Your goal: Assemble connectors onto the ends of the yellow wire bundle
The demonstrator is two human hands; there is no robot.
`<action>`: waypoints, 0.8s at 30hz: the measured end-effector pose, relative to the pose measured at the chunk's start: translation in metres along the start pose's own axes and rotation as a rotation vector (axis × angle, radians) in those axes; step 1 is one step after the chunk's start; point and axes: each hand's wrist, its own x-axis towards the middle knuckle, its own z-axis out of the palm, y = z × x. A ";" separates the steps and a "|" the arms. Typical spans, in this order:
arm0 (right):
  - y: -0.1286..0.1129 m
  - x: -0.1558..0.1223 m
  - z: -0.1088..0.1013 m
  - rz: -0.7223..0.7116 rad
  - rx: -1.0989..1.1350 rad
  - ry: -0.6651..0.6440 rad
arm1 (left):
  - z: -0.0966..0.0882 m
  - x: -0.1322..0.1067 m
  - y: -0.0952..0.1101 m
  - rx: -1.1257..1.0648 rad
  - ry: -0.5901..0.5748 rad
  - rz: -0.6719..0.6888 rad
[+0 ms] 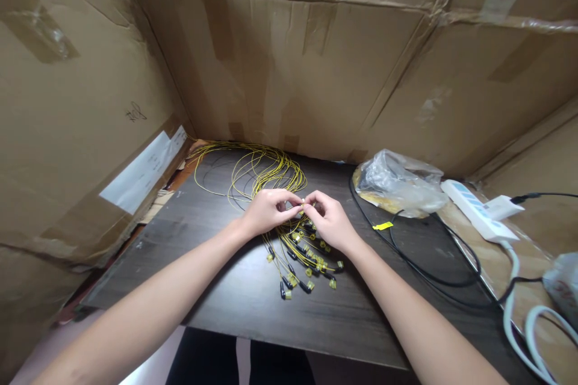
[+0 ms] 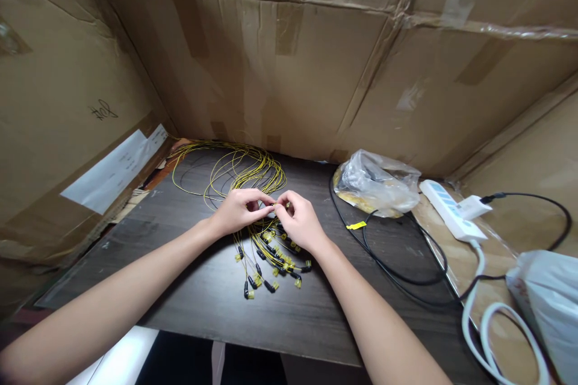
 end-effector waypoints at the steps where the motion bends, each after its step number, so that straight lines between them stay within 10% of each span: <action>1: 0.000 0.000 0.000 -0.003 -0.013 -0.002 | 0.000 0.000 0.000 0.001 -0.007 -0.001; 24: 0.000 -0.001 0.001 0.011 0.000 0.018 | 0.000 -0.001 -0.001 0.003 -0.022 0.013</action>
